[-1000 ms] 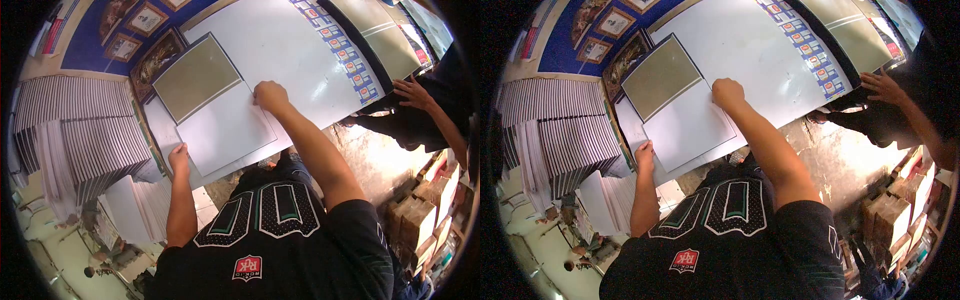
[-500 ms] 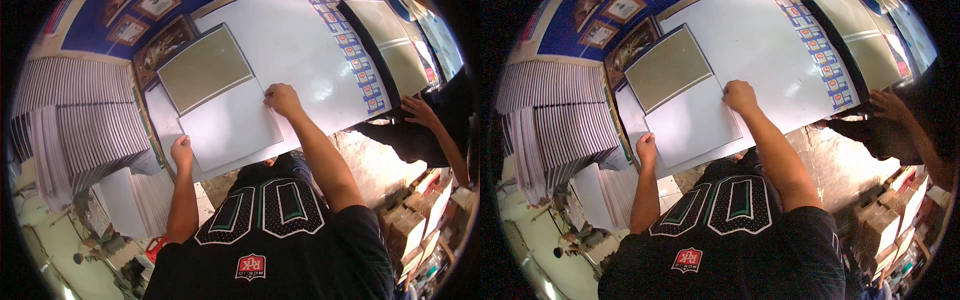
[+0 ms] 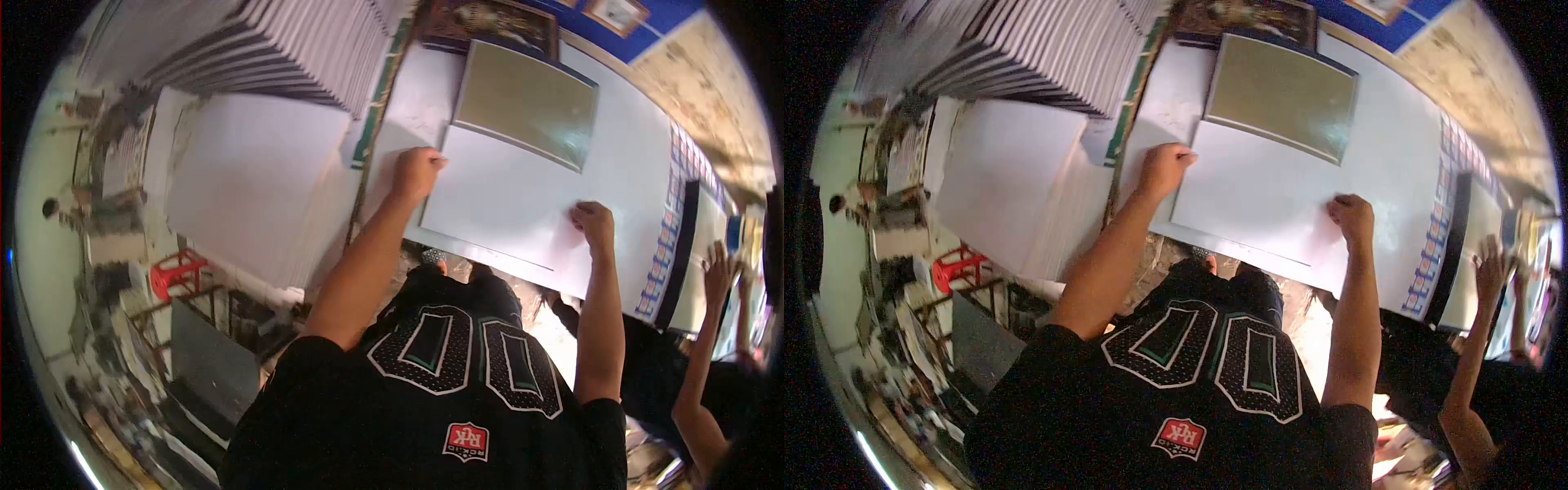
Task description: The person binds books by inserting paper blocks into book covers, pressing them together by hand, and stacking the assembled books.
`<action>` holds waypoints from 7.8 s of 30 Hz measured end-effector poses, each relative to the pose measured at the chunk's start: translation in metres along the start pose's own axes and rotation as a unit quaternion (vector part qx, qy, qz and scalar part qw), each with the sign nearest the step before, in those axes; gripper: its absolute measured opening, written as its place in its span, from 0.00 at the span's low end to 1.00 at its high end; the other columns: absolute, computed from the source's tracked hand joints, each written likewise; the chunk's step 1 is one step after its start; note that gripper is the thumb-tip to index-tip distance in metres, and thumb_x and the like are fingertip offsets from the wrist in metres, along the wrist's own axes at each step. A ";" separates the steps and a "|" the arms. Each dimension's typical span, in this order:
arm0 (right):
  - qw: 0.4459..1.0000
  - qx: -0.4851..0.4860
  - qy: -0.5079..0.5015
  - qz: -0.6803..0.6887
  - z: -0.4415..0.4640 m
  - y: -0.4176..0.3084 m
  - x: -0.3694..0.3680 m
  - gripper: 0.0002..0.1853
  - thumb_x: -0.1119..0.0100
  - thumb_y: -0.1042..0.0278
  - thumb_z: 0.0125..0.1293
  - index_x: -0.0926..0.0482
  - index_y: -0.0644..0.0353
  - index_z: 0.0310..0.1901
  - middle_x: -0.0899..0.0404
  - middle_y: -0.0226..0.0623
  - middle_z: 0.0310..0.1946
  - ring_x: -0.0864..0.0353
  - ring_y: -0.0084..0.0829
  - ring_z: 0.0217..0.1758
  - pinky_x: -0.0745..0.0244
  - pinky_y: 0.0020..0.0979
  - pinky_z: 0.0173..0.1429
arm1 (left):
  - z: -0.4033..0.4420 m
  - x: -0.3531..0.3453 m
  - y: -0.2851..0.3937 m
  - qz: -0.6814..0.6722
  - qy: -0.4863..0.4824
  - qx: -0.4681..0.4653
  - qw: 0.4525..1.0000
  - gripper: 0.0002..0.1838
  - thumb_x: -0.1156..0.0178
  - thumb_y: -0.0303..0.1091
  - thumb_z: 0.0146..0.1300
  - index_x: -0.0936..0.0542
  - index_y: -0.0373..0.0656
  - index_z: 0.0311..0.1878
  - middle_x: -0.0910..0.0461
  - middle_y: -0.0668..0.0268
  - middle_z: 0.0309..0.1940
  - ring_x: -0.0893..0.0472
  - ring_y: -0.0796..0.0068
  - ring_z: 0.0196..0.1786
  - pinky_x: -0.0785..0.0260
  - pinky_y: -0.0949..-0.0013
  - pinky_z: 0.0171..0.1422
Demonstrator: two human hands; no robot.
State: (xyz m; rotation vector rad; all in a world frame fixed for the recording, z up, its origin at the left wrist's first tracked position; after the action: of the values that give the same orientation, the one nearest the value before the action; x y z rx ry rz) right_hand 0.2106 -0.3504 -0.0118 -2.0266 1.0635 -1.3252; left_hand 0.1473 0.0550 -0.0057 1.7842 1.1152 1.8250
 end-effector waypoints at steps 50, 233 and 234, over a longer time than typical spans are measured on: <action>0.998 -0.065 -0.019 -0.007 -0.008 -0.012 0.008 0.12 0.31 0.69 0.59 0.16 0.63 0.44 0.14 0.44 0.34 0.13 0.37 0.38 0.21 0.33 0.47 | -0.008 -0.007 0.024 0.103 0.018 0.110 0.988 0.11 0.32 0.30 0.59 0.15 0.36 0.43 0.19 0.58 0.35 0.18 0.60 0.39 0.27 0.64 0.46; 0.743 0.493 -0.050 -0.449 -0.157 -0.123 -0.172 0.32 0.46 0.68 0.63 0.36 0.54 0.71 0.36 0.46 0.71 0.31 0.56 0.68 0.27 0.51 0.64 | -0.208 -0.107 0.083 -0.034 0.055 -0.184 0.981 0.15 0.40 0.39 0.63 0.17 0.40 0.46 0.14 0.55 0.38 0.14 0.62 0.41 0.24 0.59 0.49; 0.744 0.494 -0.042 -0.448 -0.160 -0.138 -0.158 0.32 0.46 0.68 0.63 0.36 0.54 0.71 0.36 0.46 0.71 0.31 0.56 0.68 0.27 0.51 0.64 | -0.204 -0.100 0.093 -0.032 0.056 -0.191 0.979 0.15 0.40 0.39 0.63 0.17 0.40 0.46 0.14 0.55 0.38 0.14 0.62 0.41 0.24 0.59 0.49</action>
State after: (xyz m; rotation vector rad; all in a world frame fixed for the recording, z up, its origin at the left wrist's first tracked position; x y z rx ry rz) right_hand 0.0756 -0.1393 0.0721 -1.6241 -0.7607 -1.6396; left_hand -0.0075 -0.1339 0.0168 1.4245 0.7812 1.9620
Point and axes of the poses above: each hand's wrist, its own z-axis towards the middle knuckle, its own x-axis out of the back of the hand, y = z × x, the point moved 5 cm from there along z, towards the middle knuckle
